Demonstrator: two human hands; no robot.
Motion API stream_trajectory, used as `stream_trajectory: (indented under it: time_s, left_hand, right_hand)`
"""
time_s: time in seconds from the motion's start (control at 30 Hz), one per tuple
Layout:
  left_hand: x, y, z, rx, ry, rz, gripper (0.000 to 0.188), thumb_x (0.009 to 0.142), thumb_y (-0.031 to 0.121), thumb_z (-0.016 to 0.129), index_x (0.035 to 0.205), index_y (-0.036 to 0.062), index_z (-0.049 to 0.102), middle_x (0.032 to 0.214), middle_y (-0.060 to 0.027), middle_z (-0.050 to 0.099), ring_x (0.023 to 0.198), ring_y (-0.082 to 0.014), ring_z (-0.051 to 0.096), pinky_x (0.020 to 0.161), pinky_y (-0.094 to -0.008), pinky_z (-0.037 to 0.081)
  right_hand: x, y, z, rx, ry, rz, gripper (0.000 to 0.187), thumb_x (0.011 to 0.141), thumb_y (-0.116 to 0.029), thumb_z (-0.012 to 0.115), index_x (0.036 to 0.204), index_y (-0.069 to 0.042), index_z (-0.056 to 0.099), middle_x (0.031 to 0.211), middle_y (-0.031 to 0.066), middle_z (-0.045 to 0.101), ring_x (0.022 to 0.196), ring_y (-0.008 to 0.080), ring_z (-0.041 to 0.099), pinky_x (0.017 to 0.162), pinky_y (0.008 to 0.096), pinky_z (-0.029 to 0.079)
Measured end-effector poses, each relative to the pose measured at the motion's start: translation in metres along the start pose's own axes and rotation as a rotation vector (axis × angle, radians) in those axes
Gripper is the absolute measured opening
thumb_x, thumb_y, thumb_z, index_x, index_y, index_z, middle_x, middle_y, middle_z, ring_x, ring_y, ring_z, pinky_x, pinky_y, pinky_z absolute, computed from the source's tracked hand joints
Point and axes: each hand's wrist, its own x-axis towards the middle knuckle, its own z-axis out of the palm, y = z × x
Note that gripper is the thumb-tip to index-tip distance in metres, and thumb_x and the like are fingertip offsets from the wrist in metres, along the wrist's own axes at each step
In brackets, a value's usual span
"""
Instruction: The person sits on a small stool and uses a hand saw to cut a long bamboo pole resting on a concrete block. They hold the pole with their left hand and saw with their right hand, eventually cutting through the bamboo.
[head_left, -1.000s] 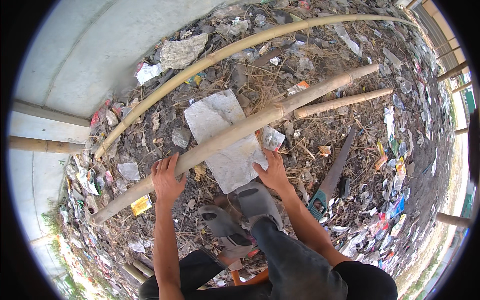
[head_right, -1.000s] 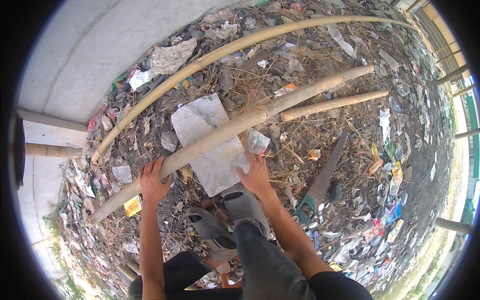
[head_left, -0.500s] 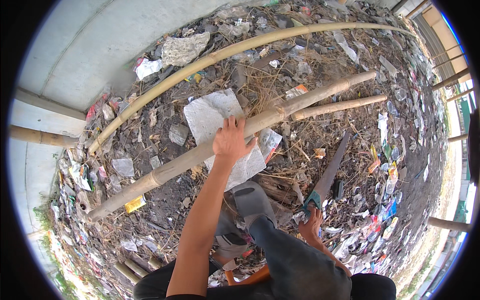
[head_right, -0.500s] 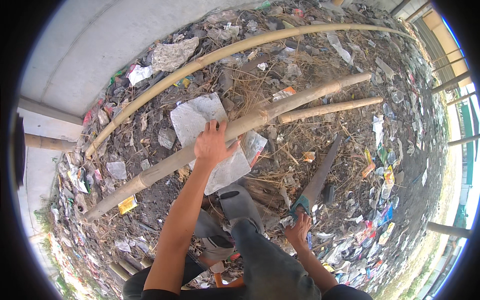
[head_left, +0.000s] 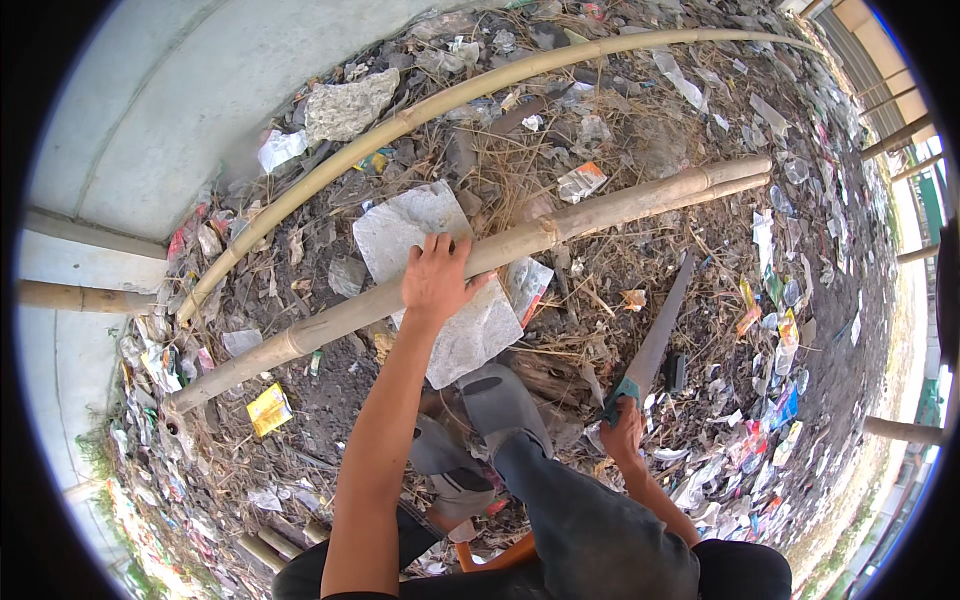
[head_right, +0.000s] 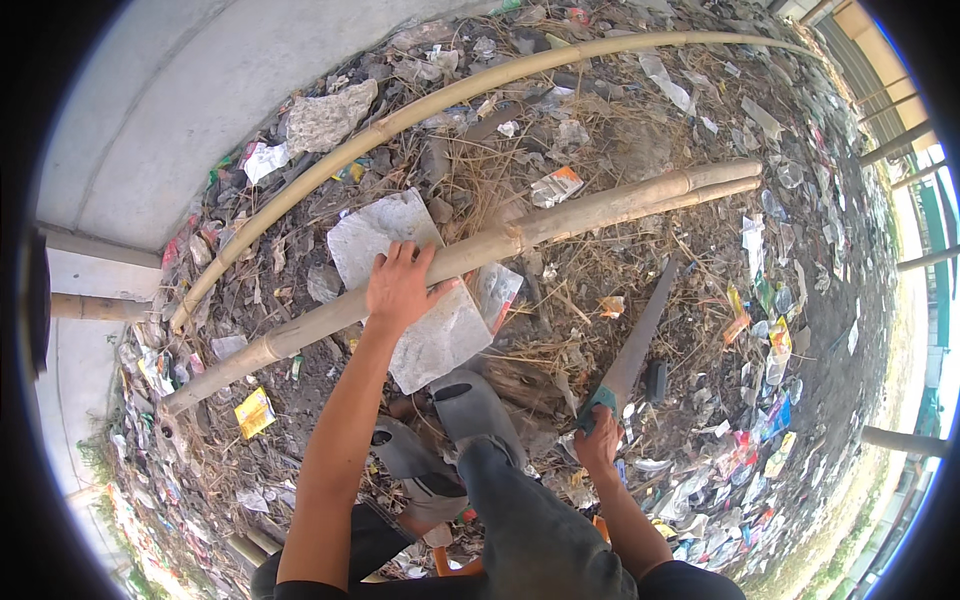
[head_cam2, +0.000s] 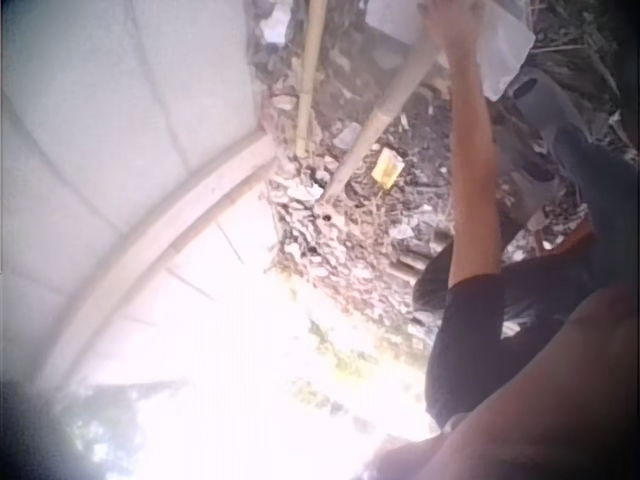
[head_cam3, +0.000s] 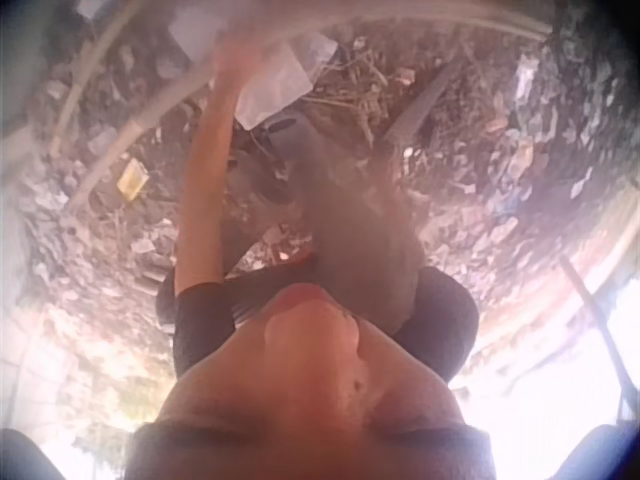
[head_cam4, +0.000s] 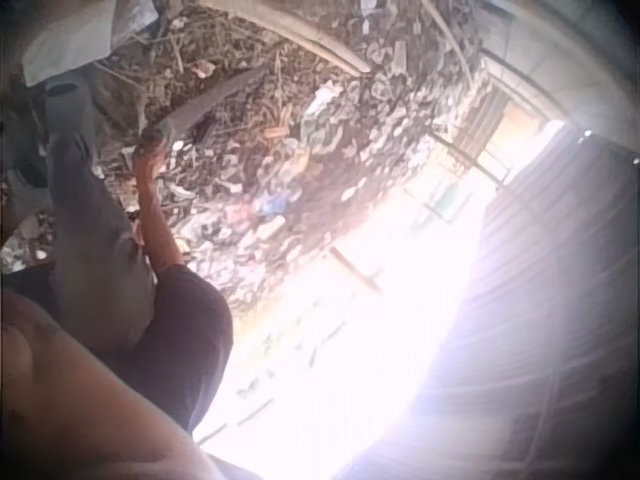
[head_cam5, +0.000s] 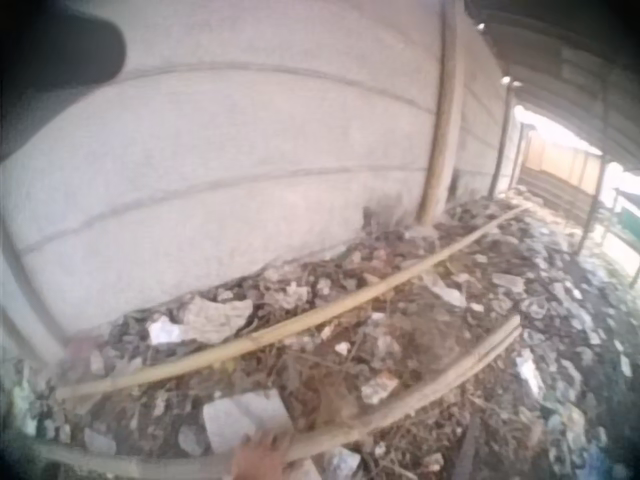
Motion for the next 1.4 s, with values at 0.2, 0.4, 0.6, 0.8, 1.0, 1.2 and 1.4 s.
stream_trajectory:
  time_s: [0.2, 0.4, 0.6, 0.8, 1.0, 1.2, 1.4]
  left_hand:
    - [-0.039, 0.009, 0.004, -0.056, 0.446, -0.03, 0.085, 0.083, 0.055, 0.077, 0.148, 0.0078, 0.05, 0.143, -0.018, 0.05, 0.133, -0.0373, 0.046, 0.113, -0.0583, 0.031]
    - [-0.116, -0.026, 0.019, -0.099, 0.526, -0.363, 0.09, 0.077, 0.048, 0.083, 0.149, 0.0073, 0.049, 0.149, -0.0189, 0.048, 0.14, -0.0381, 0.042, 0.118, -0.0623, 0.024]
    - [-0.131, -0.115, -0.011, 0.016, 0.316, -0.324, 0.079, 0.074, 0.045, 0.088, 0.138, 0.0091, 0.059, 0.133, -0.0098, 0.063, 0.13, -0.0325, 0.054, 0.116, -0.0571, 0.031]
    - [-0.131, -0.144, -0.022, 0.023, 0.235, -0.127, 0.068, 0.074, 0.042, 0.088, 0.129, 0.0093, 0.064, 0.12, -0.0101, 0.067, 0.115, -0.033, 0.059, 0.106, -0.0539, 0.041]
    - [-0.111, -0.126, -0.057, -0.02, 0.164, -0.109, 0.065, 0.075, 0.043, 0.087, 0.128, 0.0117, 0.067, 0.12, -0.0098, 0.068, 0.116, -0.0345, 0.061, 0.104, -0.0524, 0.043]
    - [-0.129, -0.119, -0.043, -0.082, 0.076, -0.173, 0.07, 0.074, 0.057, 0.084, 0.127, 0.0143, 0.069, 0.115, -0.0123, 0.071, 0.114, -0.0346, 0.063, 0.101, -0.0534, 0.044]
    - [-0.131, -0.114, -0.038, -0.111, 0.084, -0.139, 0.07, 0.072, 0.053, 0.087, 0.125, 0.0113, 0.069, 0.115, -0.0116, 0.068, 0.108, -0.037, 0.066, 0.098, -0.0539, 0.047]
  right_hand:
    - [0.013, -0.056, -0.006, -0.032, 0.191, -0.1, 0.066, 0.072, -0.006, 0.075, 0.132, -0.005, 0.047, 0.111, 0.0172, 0.059, 0.109, 0.0378, 0.057, 0.097, 0.0521, 0.039]
    - [0.085, -0.166, -0.004, 0.328, 0.024, -0.395, 0.064, 0.081, -0.011, 0.078, 0.138, -0.003, 0.05, 0.124, 0.0235, 0.058, 0.116, 0.0442, 0.056, 0.098, 0.0525, 0.046]
    - [0.16, -0.226, 0.064, 0.357, 0.009, -0.671, 0.061, 0.086, -0.025, 0.08, 0.136, -0.001, 0.056, 0.127, 0.0226, 0.059, 0.117, 0.0448, 0.058, 0.098, 0.0539, 0.045]
    - [0.154, -0.241, 0.074, 0.358, 0.052, -0.634, 0.058, 0.083, -0.028, 0.082, 0.13, 0.0, 0.062, 0.117, 0.0191, 0.06, 0.108, 0.0426, 0.06, 0.089, 0.0531, 0.046]
    - [0.141, -0.267, 0.06, 0.358, 0.013, -0.609, 0.048, 0.082, -0.021, 0.082, 0.121, 0.003, 0.066, 0.104, 0.0188, 0.057, 0.098, 0.0415, 0.061, 0.081, 0.0503, 0.05]
    - [0.152, -0.268, 0.056, 0.3, -0.234, -0.444, 0.056, 0.091, -0.029, 0.073, 0.137, 0.001, 0.059, 0.122, 0.0251, 0.061, 0.118, 0.0462, 0.059, 0.095, 0.0512, 0.052]
    - [0.124, -0.254, 0.069, 0.303, -0.129, -0.447, 0.065, 0.091, -0.024, 0.072, 0.146, 0.001, 0.049, 0.13, 0.0287, 0.055, 0.121, 0.0483, 0.055, 0.101, 0.0531, 0.048]
